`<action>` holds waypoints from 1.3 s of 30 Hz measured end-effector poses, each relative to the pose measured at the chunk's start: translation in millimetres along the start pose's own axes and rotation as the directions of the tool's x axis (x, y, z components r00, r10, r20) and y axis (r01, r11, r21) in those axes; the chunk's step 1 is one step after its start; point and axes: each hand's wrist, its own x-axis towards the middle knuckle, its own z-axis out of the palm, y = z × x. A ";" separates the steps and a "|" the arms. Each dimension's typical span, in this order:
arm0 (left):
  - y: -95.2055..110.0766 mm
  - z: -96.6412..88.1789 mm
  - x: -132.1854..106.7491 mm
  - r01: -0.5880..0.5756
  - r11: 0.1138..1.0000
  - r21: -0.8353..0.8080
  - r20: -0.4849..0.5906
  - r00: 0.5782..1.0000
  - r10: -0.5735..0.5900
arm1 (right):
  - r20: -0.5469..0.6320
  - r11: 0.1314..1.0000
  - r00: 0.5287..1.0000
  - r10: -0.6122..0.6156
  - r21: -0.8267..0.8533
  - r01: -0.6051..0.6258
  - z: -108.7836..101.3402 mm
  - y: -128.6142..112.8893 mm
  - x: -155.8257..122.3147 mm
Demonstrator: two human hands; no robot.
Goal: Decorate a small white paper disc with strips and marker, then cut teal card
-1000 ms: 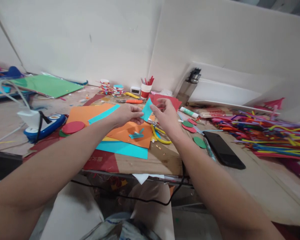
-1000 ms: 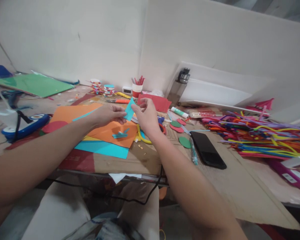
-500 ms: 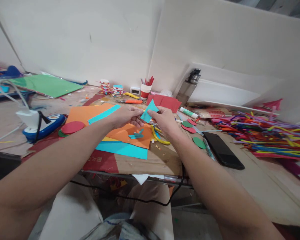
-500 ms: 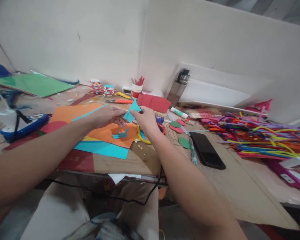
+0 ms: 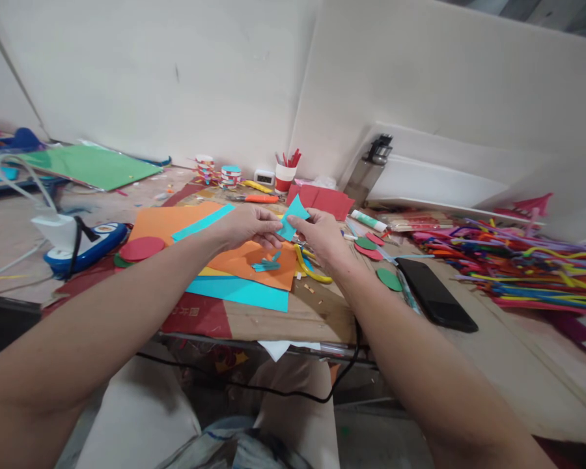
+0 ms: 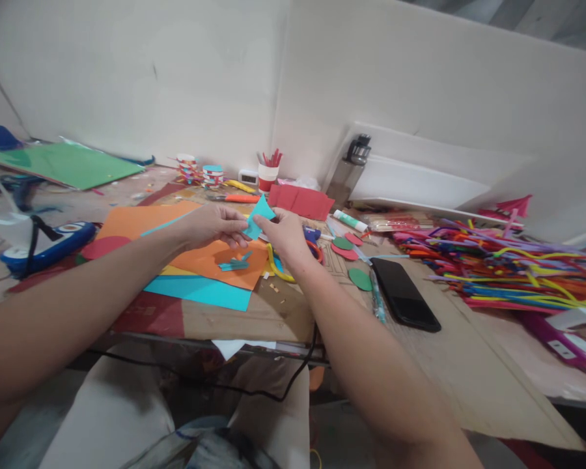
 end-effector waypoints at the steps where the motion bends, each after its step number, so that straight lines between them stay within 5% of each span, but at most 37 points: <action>1: 0.1 0.0 0.1 0.000 1.000 0.007 -0.004 1.000 0.000 | 0.003 1.000 1.000 0.000 0.008 0.000 0.1 0.4 0.1; 16: -0.7 -5.2 0.2 0.013 1.000 0.023 0.017 1.000 -0.013 | 0.051 0.997 0.999 -0.004 0.074 0.001 0.1 4.2 1.8; 39: 3.3 -5.4 -2.9 -0.007 1.000 0.009 0.015 1.000 0.007 | 0.050 0.998 0.998 -0.048 -0.040 0.050 -1.6 5.3 2.3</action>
